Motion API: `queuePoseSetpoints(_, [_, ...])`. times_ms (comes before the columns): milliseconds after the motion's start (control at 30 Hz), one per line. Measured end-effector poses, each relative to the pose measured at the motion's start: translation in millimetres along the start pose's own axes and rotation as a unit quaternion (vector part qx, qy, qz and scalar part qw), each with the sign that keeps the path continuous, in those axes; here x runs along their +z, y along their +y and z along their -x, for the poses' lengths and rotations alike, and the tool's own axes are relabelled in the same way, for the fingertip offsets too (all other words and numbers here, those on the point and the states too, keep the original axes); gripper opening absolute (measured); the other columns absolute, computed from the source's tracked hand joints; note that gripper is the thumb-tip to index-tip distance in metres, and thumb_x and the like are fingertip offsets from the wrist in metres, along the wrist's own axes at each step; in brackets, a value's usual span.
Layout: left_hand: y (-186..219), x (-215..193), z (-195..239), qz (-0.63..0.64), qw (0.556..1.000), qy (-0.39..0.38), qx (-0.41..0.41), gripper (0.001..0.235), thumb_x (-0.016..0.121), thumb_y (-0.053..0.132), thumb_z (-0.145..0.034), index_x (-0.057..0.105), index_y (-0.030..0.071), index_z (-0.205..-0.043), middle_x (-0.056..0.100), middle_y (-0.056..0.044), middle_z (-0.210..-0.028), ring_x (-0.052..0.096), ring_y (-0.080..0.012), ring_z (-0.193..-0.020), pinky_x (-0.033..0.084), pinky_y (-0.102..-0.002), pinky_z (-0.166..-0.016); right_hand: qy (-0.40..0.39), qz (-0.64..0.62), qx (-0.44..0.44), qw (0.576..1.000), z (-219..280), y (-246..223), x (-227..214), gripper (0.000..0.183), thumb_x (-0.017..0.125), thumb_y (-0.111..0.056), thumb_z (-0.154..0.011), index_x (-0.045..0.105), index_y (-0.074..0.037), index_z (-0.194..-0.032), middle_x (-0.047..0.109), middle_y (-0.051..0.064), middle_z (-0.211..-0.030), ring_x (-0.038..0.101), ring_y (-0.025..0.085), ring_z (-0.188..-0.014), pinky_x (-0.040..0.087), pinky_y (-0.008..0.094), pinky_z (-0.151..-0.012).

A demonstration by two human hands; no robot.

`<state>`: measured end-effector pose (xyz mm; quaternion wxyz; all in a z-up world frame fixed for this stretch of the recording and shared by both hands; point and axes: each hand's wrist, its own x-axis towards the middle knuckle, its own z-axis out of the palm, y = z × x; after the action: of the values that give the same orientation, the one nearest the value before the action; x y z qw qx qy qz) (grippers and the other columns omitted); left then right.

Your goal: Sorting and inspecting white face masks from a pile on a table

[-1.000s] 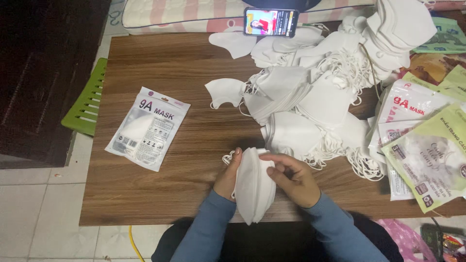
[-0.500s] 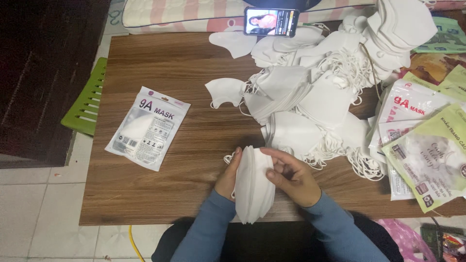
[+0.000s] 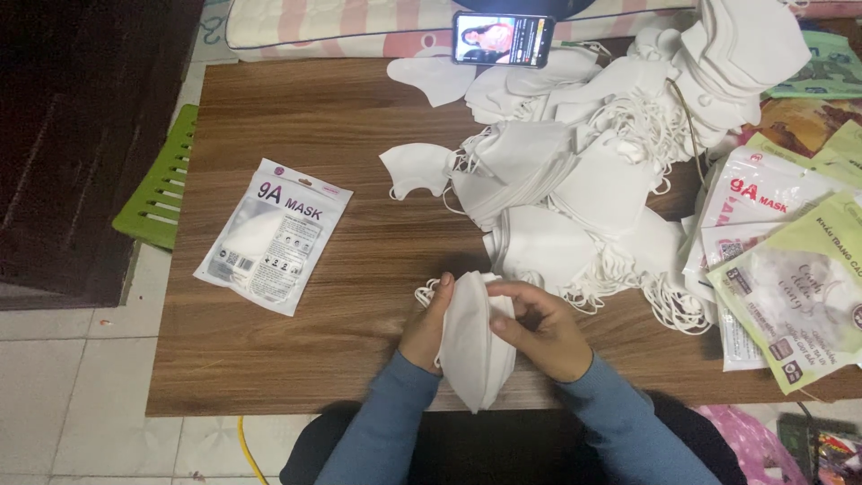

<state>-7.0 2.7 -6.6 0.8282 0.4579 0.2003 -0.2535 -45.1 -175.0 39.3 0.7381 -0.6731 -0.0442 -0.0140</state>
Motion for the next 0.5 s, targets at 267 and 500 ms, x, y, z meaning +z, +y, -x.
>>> queuePoseSetpoints(267, [22.1, 21.7, 20.0, -0.004, 1.000, 0.010, 0.026, 0.034, 0.072, 0.038, -0.095, 0.066, 0.007, -0.085, 0.074, -0.012, -0.073, 0.071, -0.0187, -0.060, 0.060, -0.028, -0.054, 0.006, 0.013, 0.032, 0.999, 0.8, -4.9, -2.0, 0.044, 0.083, -0.012, -0.081, 0.073, -0.003, -0.123, 0.064, 0.005, -0.066, 0.055, 0.013, -0.069, 0.048, 0.029, -0.064])
queuePoseSetpoints(500, [27.1, 29.8, 29.2, 0.029, 0.999, 0.003, 0.012, 0.034, 0.071, 0.036, -0.097, 0.067, 0.005, -0.085, 0.073, -0.013, -0.074, 0.071, -0.0202, -0.060, 0.060, -0.029, -0.056, 0.055, 0.049, 0.013, 0.997, 1.7, -20.0, 15.2, 0.048, 0.079, -0.006, -0.084, 0.071, -0.007, -0.131, 0.058, 0.001, -0.063, 0.059, 0.008, -0.066, 0.051, 0.024, -0.067])
